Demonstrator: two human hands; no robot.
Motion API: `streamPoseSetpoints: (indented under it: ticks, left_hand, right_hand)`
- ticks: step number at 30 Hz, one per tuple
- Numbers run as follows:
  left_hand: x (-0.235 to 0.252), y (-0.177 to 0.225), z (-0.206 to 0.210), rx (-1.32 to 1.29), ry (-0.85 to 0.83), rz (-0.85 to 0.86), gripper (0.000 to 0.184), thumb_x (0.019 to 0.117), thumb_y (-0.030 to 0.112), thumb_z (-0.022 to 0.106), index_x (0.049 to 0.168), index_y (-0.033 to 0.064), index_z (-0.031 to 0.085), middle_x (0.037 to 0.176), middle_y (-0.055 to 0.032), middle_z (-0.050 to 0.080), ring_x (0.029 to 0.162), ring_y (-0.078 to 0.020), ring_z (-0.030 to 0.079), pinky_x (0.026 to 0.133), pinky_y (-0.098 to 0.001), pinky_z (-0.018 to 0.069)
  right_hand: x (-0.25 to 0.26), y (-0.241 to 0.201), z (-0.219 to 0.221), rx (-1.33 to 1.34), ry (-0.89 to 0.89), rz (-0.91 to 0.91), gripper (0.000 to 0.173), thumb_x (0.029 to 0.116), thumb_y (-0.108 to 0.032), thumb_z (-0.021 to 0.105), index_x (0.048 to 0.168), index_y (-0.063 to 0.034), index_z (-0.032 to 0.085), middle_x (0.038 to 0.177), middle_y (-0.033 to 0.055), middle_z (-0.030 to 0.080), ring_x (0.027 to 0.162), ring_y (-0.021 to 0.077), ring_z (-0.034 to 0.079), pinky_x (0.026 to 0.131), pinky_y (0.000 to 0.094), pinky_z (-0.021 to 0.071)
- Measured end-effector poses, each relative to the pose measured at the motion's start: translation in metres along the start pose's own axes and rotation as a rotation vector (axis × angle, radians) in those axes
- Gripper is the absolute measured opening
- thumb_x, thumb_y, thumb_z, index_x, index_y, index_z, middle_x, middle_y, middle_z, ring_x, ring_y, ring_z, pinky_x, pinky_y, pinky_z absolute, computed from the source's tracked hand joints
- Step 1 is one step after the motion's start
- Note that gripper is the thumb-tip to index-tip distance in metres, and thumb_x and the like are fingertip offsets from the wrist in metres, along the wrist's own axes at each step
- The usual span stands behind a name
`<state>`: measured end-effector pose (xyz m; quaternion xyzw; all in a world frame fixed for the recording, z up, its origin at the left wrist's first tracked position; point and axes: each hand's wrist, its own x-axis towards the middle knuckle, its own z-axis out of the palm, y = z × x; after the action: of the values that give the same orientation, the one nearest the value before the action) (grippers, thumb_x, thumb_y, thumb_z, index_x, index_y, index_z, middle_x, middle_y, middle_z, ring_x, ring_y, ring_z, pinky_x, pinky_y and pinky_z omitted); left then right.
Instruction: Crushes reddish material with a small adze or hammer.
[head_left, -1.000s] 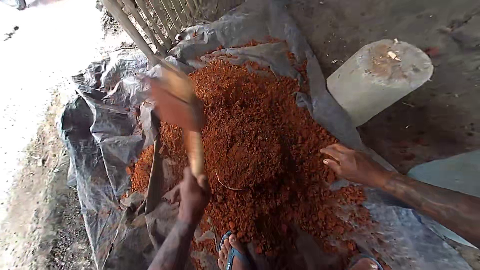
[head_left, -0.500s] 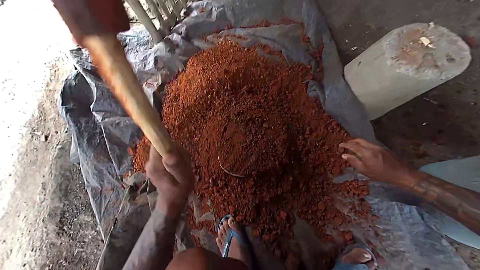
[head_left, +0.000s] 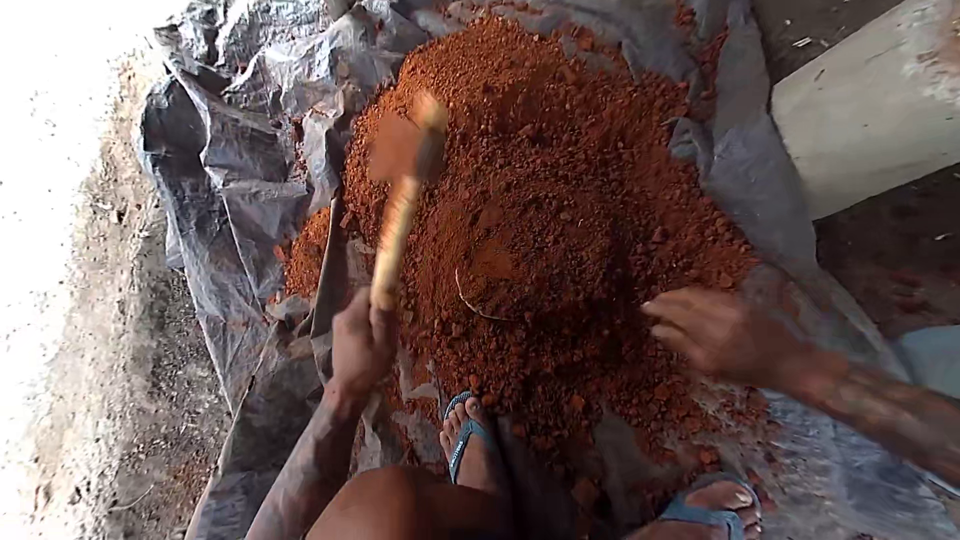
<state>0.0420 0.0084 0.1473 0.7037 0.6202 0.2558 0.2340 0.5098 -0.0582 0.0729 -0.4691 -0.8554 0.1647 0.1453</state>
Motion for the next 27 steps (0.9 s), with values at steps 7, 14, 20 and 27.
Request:
streamPoseSetpoints:
  ticks: [7,14,20,27]
  left_hand:
    - [0.013,0.014,-0.001,-0.604,0.335,0.120,0.060,0.0996,0.073,0.034,0.082,0.0199,0.055,0.052,0.0080,0.046,0.038,-0.0066,0.043,0.036,-0.0258,0.0419]
    - [-0.028,-0.036,0.029,-0.622,0.305,0.043,0.060,0.1022,0.069,0.032,0.083,0.0177,0.057,0.054,0.0067,0.049,0.040,-0.0061,0.047,0.036,-0.0265,0.0433]
    - [-0.024,-0.058,0.031,-0.705,0.376,-0.003,0.057,0.1014,0.069,0.035,0.082,0.0216,0.059,0.053,0.0082,0.047,0.040,-0.0038,0.045,0.036,-0.0231,0.0410]
    - [-0.014,-0.074,0.033,-0.754,0.418,-0.031,0.056,0.1010,0.069,0.036,0.081,0.0220,0.058,0.053,0.0087,0.048,0.039,-0.0034,0.045,0.036,-0.0227,0.0415]
  right_hand:
    - [0.136,-0.135,0.098,0.264,-0.177,-0.221,0.040,0.1007,-0.030,0.058,0.133,-0.0072,0.065,0.134,0.0185,0.064,0.122,0.0348,0.064,0.101,0.0489,0.0533]
    - [0.294,-0.179,0.176,0.273,-0.468,0.121,0.065,0.1015,-0.038,0.058,0.157,-0.0088,0.040,0.166,0.0213,0.029,0.156,0.0368,0.024,0.125,0.0529,0.0239]
    - [0.363,-0.180,0.220,0.102,-0.534,0.139,0.081,0.0951,-0.057,0.060,0.163,-0.0234,0.031,0.172,0.0189,0.009,0.158,0.0421,0.004,0.125,0.0635,0.0093]
    - [0.307,-0.202,0.231,-0.003,-0.631,-0.135,0.078,0.0933,-0.055,0.063,0.151,-0.0066,0.046,0.160,0.0221,0.038,0.152,0.0495,0.023,0.117,0.0754,0.0168]
